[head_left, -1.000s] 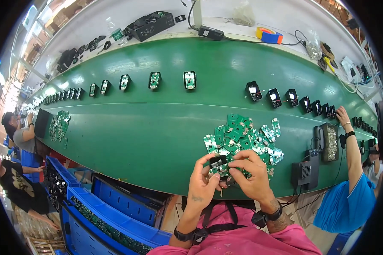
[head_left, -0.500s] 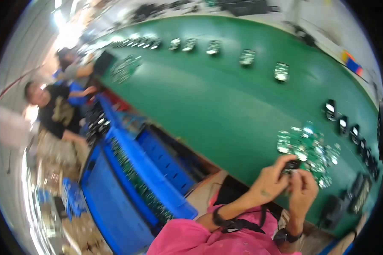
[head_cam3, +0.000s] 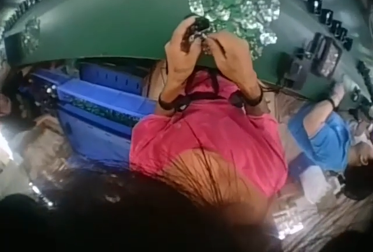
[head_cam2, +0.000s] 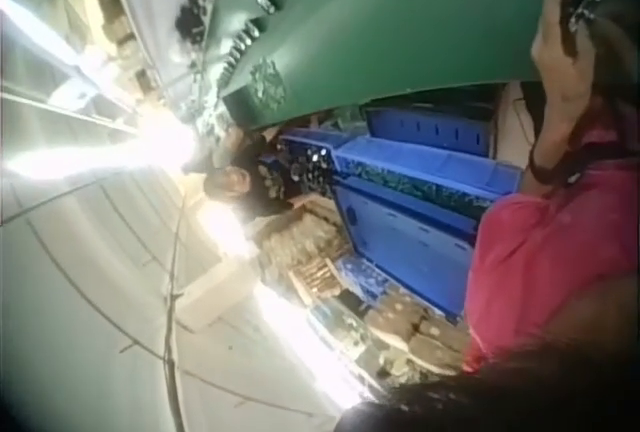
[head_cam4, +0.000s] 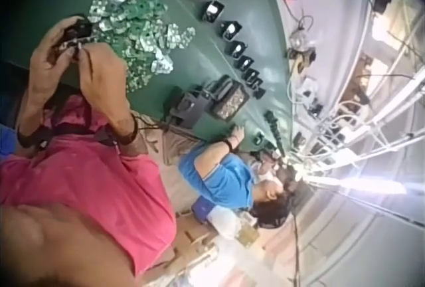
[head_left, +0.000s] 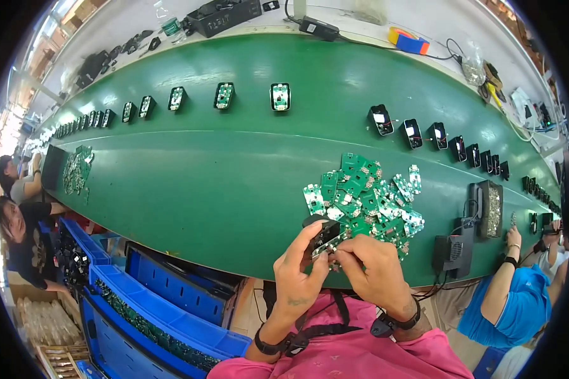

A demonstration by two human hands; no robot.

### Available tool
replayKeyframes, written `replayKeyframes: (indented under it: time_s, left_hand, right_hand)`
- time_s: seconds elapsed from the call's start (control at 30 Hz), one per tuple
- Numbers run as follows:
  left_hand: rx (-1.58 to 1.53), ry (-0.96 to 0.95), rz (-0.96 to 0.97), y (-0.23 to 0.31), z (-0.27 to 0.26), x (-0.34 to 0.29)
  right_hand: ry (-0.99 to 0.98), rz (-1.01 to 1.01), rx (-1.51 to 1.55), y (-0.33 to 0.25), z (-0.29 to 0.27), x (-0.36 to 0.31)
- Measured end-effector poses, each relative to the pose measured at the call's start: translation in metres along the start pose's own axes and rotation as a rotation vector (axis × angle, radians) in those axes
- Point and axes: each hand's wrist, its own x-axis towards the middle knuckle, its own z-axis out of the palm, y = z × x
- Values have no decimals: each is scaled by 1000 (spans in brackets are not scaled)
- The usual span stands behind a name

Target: The person assembles electronic devices by hand, fitting green circuit boards into black plastic housings and placing the units on a workbench. They then move a blue tray of circuit boards and a blue bin of housings to continue the process.

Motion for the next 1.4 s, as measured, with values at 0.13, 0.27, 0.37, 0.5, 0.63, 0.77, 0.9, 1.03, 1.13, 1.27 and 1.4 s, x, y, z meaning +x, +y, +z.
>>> replayKeyframes:
  time_s: [0.13, 0.27, 0.37, 0.5, 0.63, 0.77, 0.9, 1.03, 1.13, 1.27, 1.4]
  left_hand:
    - [2, -27, 2, 3, 1, -2]
    - [34, -15, 17, 3, 2, -3]
    - [137, -118, 88, 0, -3, 1]
    - [360, -102, 249, 8, -11, 8]
    - [417, -53, 143, 9, -8, 4]
    - [247, 3, 173, -15, 7, 3]
    - [-93, 55, -181, -17, 2, -5]
    - [-234, 0, -188, -13, -5, -4]
    - [-270, -166, -194, -14, -15, 4]
    - [-290, -197, -190, -15, -11, 9]
    - [-203, -131, -69, -21, -10, 8]
  right_hand:
    - [-62, -6, -9, -3, -7, 1]
    - [-116, -3, -78, -5, -12, 2]
    - [-157, 17, -103, -3, -15, 5]
    - [-191, -17, -105, -4, -9, 13]
    - [-168, -18, -276, -7, 6, 9]
    - [-32, 53, -278, 3, 18, 2]
    - [105, 146, -132, 17, 29, 2]
    - [28, 352, 217, 47, 20, 4]
    - [-63, 442, 397, 60, 15, 4]
    - [101, 421, 635, 56, 21, 3]
    - [156, 314, 456, 97, 20, -14]
